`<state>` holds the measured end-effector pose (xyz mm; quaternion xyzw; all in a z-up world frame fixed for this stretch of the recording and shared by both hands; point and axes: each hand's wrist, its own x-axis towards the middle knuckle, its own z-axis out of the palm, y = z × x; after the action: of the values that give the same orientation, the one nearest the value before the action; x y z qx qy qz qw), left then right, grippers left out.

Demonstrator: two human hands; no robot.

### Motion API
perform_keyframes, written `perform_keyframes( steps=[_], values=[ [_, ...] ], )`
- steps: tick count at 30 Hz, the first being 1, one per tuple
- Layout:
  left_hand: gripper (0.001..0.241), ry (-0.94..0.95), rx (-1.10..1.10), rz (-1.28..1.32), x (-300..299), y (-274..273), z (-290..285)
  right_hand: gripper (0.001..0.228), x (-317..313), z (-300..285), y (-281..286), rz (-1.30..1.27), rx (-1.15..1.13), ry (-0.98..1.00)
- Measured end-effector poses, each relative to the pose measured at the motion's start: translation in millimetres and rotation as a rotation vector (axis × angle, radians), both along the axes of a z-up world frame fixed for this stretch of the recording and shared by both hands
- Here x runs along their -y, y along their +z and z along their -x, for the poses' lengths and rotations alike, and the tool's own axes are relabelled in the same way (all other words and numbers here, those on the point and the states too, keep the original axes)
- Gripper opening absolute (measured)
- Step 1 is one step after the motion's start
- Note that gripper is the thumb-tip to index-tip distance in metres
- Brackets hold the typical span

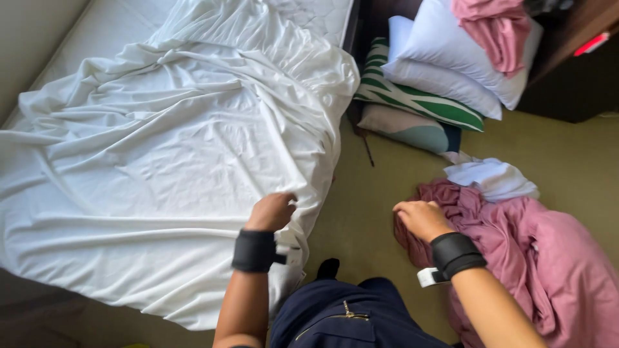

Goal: The person spreads a white fitted sheet over a mattress, pulling the elasticized edges over the corners and smoothing the fabric. They move around the bed to adjust the sheet on all sides, ensuring it is properly fitted.

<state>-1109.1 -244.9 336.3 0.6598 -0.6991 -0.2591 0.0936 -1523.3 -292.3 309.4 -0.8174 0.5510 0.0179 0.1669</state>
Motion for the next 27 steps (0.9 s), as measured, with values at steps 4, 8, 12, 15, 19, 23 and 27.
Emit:
perform_keyframes(
  steps=[4, 8, 12, 15, 19, 23, 27],
  values=[
    [0.020, 0.019, 0.020, 0.027, 66.8, 15.0, 37.6, 0.025, 63.4, 27.1, 2.6, 0.042, -0.002, -0.024],
    [0.018, 0.042, 0.045, 0.025, 114.2, 0.2, 65.1, 0.025, 134.5, 52.1, -0.3, 0.025, 0.037, 0.000],
    [0.018, 0.140, 0.081, 0.028, 160.5, -32.6, 76.6, 0.024, 212.5, 74.9, 8.7, 0.017, 0.096, 0.072],
    [0.019, 0.260, 0.077, 0.040, 167.9, -33.3, 80.8, 0.023, 267.5, 87.8, 17.5, -0.004, 0.075, 0.143],
    [0.023, 0.482, -0.010, 0.083, 151.8, -53.8, 85.1, 0.022, 349.4, 88.0, 11.1, -0.019, 0.060, 0.227],
    [0.027, 0.680, 0.135, -0.256, 150.9, -57.8, 79.3, 0.022, 413.5, 61.1, 7.2, -0.021, 0.081, 0.376],
    [0.031, 0.887, 0.187, -0.415, 166.1, -67.2, 56.7, 0.024, 471.2, 28.9, 3.4, -0.060, 0.142, 0.420]
  ],
)
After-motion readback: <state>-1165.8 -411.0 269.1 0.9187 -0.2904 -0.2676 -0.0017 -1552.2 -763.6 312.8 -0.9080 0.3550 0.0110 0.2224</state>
